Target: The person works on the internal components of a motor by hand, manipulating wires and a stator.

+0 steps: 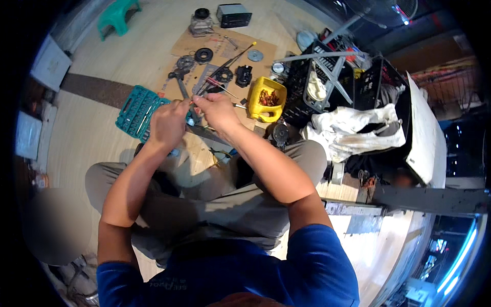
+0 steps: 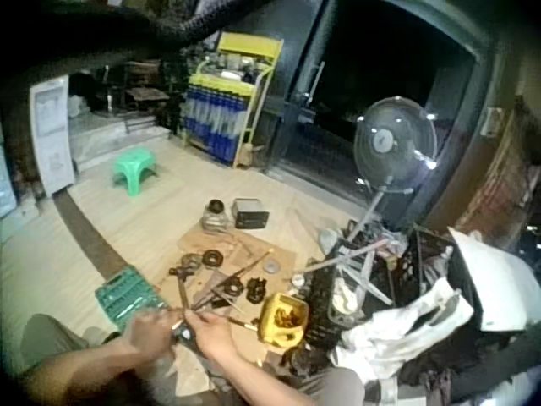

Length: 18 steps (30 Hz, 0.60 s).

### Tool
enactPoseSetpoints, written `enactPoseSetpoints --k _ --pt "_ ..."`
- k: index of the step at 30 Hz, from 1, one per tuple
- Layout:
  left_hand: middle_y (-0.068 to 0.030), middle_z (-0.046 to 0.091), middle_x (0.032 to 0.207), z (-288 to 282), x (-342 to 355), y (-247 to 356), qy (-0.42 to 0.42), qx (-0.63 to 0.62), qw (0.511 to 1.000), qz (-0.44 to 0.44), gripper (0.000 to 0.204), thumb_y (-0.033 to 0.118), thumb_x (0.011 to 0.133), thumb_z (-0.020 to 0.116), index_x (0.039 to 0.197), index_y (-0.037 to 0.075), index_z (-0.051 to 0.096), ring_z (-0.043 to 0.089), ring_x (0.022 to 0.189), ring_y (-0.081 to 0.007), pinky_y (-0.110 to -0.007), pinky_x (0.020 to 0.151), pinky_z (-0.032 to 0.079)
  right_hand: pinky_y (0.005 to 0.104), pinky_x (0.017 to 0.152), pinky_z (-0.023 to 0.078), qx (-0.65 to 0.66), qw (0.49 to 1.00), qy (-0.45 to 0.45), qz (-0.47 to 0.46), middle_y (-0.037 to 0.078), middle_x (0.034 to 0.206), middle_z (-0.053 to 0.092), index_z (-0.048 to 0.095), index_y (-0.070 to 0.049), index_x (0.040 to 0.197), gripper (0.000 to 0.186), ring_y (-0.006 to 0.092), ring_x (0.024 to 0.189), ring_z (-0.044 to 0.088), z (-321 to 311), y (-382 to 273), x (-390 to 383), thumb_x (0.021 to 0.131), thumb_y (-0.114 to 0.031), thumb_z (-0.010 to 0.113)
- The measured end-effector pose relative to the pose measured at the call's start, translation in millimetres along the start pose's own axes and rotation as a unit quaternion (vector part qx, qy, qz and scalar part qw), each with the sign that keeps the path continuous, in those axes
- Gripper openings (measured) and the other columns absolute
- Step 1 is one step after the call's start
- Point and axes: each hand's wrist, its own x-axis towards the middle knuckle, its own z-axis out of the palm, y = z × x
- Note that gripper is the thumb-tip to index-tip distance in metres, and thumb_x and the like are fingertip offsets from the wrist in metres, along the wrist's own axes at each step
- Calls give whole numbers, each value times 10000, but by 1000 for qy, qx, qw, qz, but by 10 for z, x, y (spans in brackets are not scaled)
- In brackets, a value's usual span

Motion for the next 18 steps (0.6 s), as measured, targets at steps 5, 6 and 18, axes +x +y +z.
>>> enactPoseSetpoints --k 5,6,18 --pt "-118 661 827 112 13 -27 35 -209 977 -32 192 164 917 536 1006 28 639 639 705 -239 -339 635 495 304 551 437 -62 997 -7 -49 88 639 615 658 44 783 248 110 602 531 -104 59 68 835 -199 662" --pt "-118 661 827 107 18 -100 33 -209 977 -27 192 164 917 536 1006 28 639 639 705 -239 -339 635 495 318 567 452 -100 990 -11 -98 131 644 621 660 44 818 240 146 595 554 -122 69 83 824 -196 664" --pt "-156 641 746 -2 54 -2 -93 -244 948 -184 144 116 909 537 923 6 629 634 632 -260 -353 581 495 306 512 411 -122 979 26 -161 111 566 548 666 37 811 227 99 540 484 -8 -29 -111 852 -186 642"
